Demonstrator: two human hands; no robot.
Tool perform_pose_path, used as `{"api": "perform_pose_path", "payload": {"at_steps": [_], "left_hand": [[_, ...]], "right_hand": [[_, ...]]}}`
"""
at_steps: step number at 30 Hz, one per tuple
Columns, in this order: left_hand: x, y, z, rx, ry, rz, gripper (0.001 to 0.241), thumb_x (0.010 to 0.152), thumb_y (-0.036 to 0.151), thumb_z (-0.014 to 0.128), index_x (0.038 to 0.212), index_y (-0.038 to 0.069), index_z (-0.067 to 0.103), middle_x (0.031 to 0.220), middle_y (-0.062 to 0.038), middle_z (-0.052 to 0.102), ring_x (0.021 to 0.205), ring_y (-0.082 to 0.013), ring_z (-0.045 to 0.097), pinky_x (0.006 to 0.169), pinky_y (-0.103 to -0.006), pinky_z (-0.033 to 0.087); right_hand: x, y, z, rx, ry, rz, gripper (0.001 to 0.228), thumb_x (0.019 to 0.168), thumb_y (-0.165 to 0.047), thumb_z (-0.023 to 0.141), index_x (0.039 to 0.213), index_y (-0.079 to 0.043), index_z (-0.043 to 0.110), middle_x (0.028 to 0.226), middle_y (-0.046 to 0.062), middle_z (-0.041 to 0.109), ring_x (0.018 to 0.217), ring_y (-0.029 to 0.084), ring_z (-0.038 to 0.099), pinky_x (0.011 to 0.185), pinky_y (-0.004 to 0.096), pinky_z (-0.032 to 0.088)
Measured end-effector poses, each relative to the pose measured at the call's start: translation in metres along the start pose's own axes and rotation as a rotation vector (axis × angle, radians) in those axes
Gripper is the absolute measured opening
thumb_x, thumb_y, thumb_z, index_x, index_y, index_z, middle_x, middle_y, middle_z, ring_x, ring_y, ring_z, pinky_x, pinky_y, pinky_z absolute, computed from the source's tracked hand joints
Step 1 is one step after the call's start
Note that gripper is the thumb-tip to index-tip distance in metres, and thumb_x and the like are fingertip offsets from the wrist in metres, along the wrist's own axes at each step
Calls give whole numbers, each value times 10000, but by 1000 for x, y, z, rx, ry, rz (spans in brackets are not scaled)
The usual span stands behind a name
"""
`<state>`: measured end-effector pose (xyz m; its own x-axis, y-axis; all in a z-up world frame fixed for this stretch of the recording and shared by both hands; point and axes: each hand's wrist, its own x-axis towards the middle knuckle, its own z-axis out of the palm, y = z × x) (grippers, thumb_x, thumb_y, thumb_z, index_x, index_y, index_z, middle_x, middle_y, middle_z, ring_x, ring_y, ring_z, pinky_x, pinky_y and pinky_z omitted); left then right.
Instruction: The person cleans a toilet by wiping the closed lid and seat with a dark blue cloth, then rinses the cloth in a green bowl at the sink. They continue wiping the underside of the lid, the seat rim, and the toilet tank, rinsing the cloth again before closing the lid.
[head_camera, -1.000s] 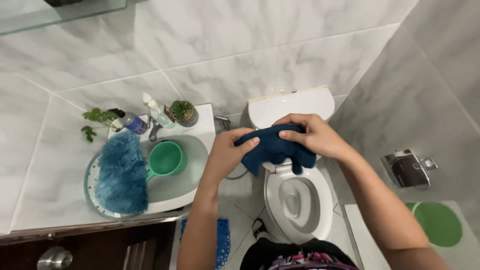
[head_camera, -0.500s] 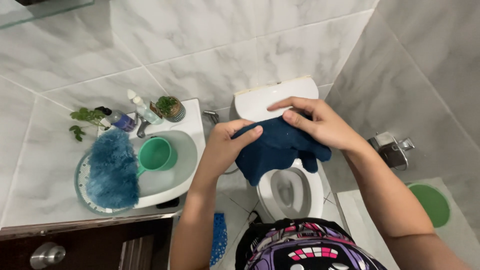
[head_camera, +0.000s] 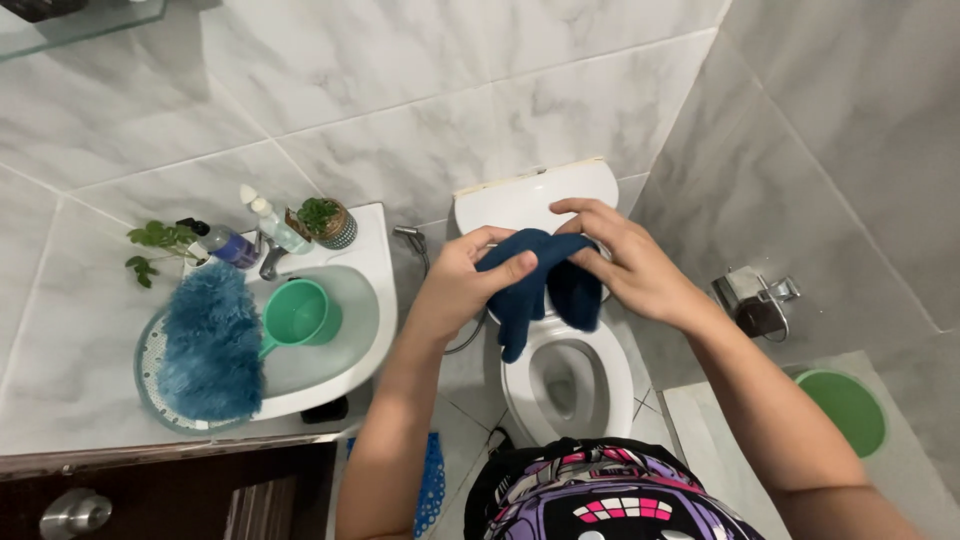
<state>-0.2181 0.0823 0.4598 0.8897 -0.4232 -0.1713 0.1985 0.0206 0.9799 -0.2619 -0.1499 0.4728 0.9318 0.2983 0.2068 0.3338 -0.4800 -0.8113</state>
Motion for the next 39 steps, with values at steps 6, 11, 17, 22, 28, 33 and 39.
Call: {"api": "perform_pose_path", "payload": {"at_steps": [6,11,17,22,28,33,39], "left_hand": [[-2,7,9,51,-210,49,935,605,205,986,1417,15,563,1176,-162,704,1054,-198,622,866,-295,570],[11,-12,12,19,-159,78,505,789,87,873,1238,-31,677,1017,-109,739,912,-131,649,779,-272,600],[11,-6,31,-45,-119,83,430,809,65,857,1200,-29,704,970,-96,743,871,-112,663,762,-257,605],[19,-11,31,-54,-115,117,444,838,98,839,1241,-19,692,1029,-118,760,926,-112,678,802,-264,611],[17,-11,33,-74,-80,144,461,866,127,821,1280,-12,674,1068,-124,756,952,-113,692,830,-263,611],[2,3,41,-92,-22,155,422,880,103,798,1272,-3,684,1004,-84,738,918,-107,665,814,-269,593],[-17,1,43,-59,94,198,395,874,80,796,1256,43,703,971,-52,705,929,-119,640,803,-264,560]], "right_hand": [[-15,28,1,131,160,195,227,1009,-180,579,1186,-131,713,949,108,701,931,240,673,898,429,518],[-19,36,-6,252,278,247,335,957,-69,606,1284,-91,674,864,75,630,897,184,573,886,352,480],[-24,36,-12,296,307,284,331,928,-24,631,1247,-86,691,809,77,692,791,138,568,810,293,480],[-31,26,-6,219,324,12,370,981,-60,605,1350,-78,578,1154,143,630,1033,225,579,1019,418,444],[-33,8,3,89,260,-312,259,918,-85,713,1173,-114,752,1187,108,423,879,186,473,922,367,450],[-30,-10,19,-24,304,-428,272,832,-161,852,1099,-203,824,1174,86,404,834,179,494,833,314,453],[-27,20,44,-116,280,-462,165,915,-142,741,985,-258,834,1151,75,465,783,238,573,740,355,487]]}}
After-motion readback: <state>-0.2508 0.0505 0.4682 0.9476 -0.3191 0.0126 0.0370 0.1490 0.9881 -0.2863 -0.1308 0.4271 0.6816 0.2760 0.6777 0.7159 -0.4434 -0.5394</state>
